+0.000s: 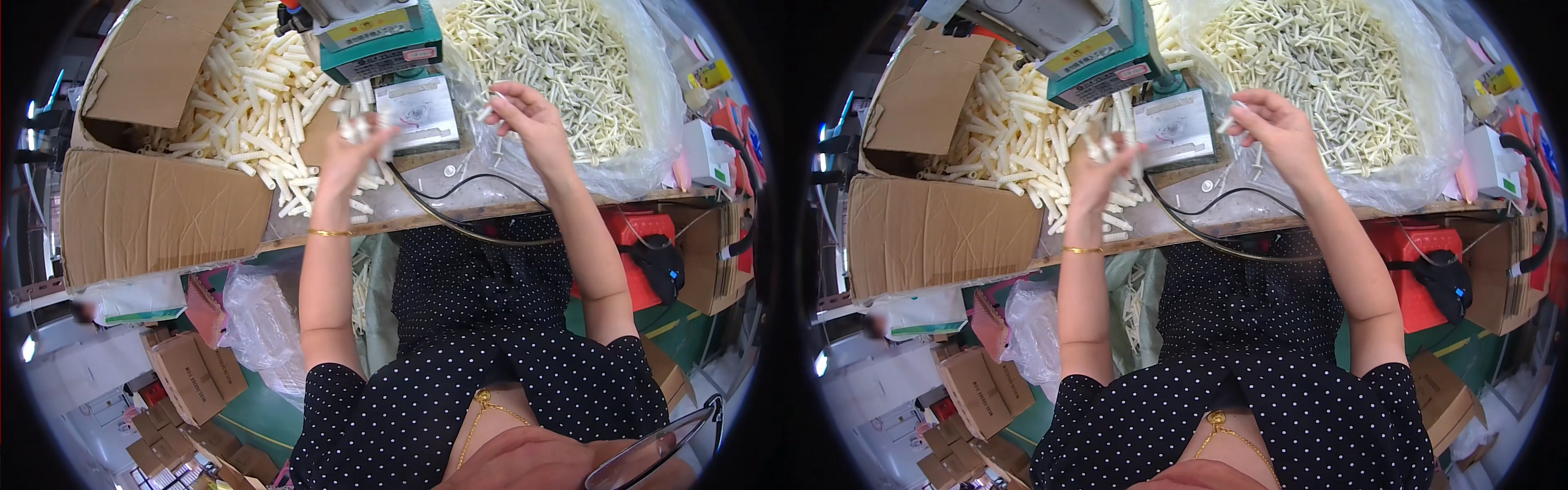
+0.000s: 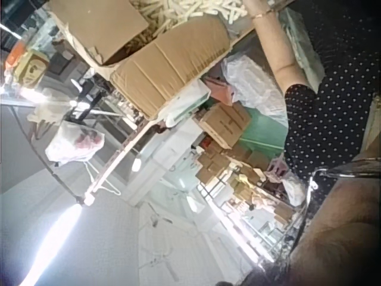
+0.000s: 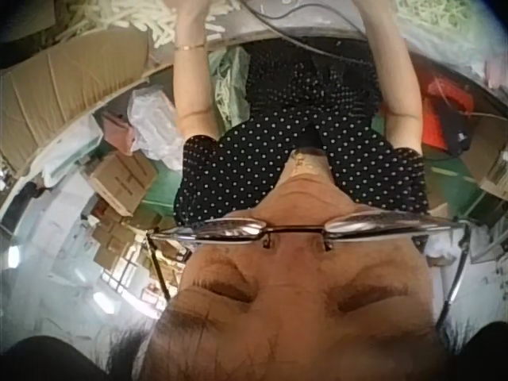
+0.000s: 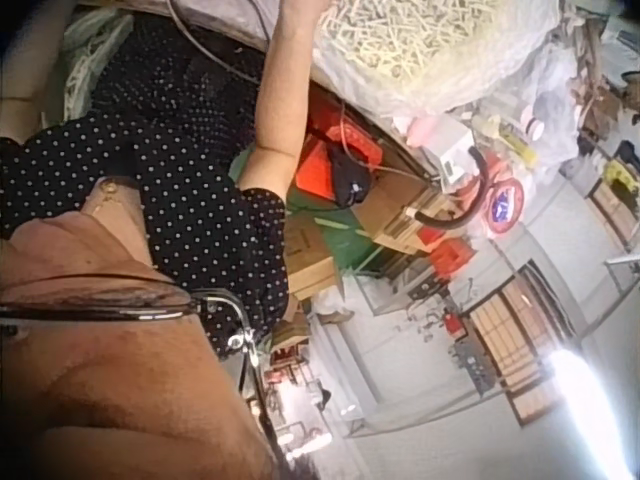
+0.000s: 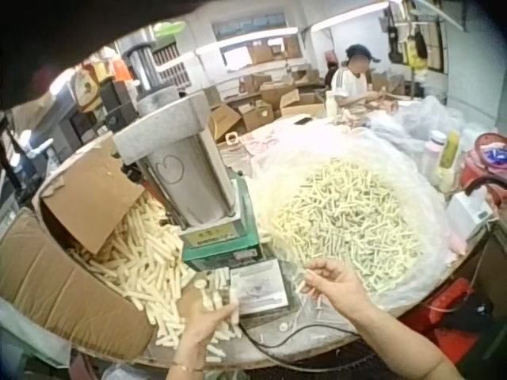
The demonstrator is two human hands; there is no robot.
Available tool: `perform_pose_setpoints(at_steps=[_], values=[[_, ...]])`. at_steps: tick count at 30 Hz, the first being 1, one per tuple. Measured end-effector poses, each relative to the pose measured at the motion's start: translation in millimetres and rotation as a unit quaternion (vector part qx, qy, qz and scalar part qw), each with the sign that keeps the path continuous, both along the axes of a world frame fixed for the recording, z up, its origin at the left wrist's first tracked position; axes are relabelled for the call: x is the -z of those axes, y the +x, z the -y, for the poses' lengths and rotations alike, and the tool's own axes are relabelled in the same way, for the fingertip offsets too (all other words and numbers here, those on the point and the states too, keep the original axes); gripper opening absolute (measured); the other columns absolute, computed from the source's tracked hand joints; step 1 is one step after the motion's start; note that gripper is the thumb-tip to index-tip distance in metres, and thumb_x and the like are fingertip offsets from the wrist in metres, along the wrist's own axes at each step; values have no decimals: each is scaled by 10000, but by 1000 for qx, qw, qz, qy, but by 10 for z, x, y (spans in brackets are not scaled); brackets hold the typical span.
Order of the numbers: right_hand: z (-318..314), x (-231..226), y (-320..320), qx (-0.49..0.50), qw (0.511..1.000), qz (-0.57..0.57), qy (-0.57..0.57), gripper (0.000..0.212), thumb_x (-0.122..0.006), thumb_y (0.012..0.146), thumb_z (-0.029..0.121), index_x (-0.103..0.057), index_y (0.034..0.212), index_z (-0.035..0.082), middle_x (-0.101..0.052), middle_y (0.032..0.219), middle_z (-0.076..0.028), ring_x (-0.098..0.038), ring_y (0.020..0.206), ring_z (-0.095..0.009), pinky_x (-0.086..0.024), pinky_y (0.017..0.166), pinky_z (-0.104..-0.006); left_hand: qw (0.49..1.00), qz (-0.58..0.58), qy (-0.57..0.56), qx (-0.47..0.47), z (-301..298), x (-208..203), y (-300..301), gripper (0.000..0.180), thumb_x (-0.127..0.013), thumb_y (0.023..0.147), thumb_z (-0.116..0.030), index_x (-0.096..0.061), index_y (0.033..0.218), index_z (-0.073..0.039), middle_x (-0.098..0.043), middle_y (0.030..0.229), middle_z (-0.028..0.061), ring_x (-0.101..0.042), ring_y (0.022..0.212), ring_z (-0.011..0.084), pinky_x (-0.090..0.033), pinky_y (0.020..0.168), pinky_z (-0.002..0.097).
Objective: The recorder is assembling small white plastic components by hand and placing them into a bag at a factory workbench.
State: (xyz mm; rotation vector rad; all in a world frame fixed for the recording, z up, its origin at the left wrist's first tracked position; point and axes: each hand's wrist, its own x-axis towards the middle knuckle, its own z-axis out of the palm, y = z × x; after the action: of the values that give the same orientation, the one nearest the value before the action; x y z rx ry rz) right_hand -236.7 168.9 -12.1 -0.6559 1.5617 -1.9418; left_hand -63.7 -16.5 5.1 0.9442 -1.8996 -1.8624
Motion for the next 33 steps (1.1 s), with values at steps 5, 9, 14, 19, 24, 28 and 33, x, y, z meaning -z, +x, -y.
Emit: perform_pose_setpoints(at_steps=[5, 9, 14, 19, 24, 28, 33], values=[[197, -62, 140, -64, 997, 13, -49, 259, -602, 850, 124, -562, 1060, -21, -632, 838, -66, -603, 743, -99, -458, 594, -198, 980, -62, 121, 144, -337, 219, -77, 298, -675, 768, -84, -567, 1026, 19, -654, 856, 121, -540, 662, 82, -413, 558, 198], [208, -66, 110, -52, 998, 13, -43, 250, -611, 845, 122, -570, 1048, -19, -627, 836, -62, -603, 724, -98, -461, 589, -200, 980, -46, 125, 148, -354, 251, -105, 292, -679, 765, -91, -576, 1018, 14, -653, 860, 122, -541, 673, 82, -413, 564, 196], [191, -70, 105, -80, 996, -22, -16, 252, -616, 841, 114, -573, 1052, -18, -620, 834, -48, -589, 721, -84, -459, 597, -195, 981, -32, 96, 165, -364, 197, -122, 217, -686, 760, -84, -602, 942, -1, -666, 815, 92, -560, 648, 69, -415, 533, 193], [183, -70, 106, -96, 992, -81, -1, 256, -619, 840, 110, -571, 1059, -14, -618, 829, -38, -581, 730, -69, -460, 615, -199, 982, 1, 82, 169, -345, 191, -132, 190, -676, 769, -89, -605, 922, -3, -659, 825, 94, -533, 640, 66, -403, 548, 189], [202, -92, 121, -103, 988, -111, 12, 241, -617, 836, 79, -572, 1051, -22, -612, 807, -37, -578, 707, -70, -483, 643, -208, 986, 5, 66, 151, -334, 261, -139, 169, -669, 774, -75, -611, 911, 4, -659, 811, 85, -533, 627, 67, -412, 548, 197], [256, -89, 79, -131, 987, -95, 16, 204, -618, 828, 76, -597, 1015, -2, -621, 807, -36, -583, 706, -66, -492, 644, -204, 992, -67, 4, 108, -385, 343, -178, 179, -685, 754, -56, -625, 909, 12, -658, 824, 70, -547, 637, 69, -435, 577, 207], [333, -308, 167, -108, 945, -305, 37, 488, -662, 784, 89, -484, 1239, 74, -606, 899, -62, -595, 792, -127, -496, 694, -250, 986, -143, -21, -79, -214, 543, -323, 220, -706, 706, -8, -633, 910, 28, -648, 840, 59, -578, 671, 104, -455, 582, 226]])
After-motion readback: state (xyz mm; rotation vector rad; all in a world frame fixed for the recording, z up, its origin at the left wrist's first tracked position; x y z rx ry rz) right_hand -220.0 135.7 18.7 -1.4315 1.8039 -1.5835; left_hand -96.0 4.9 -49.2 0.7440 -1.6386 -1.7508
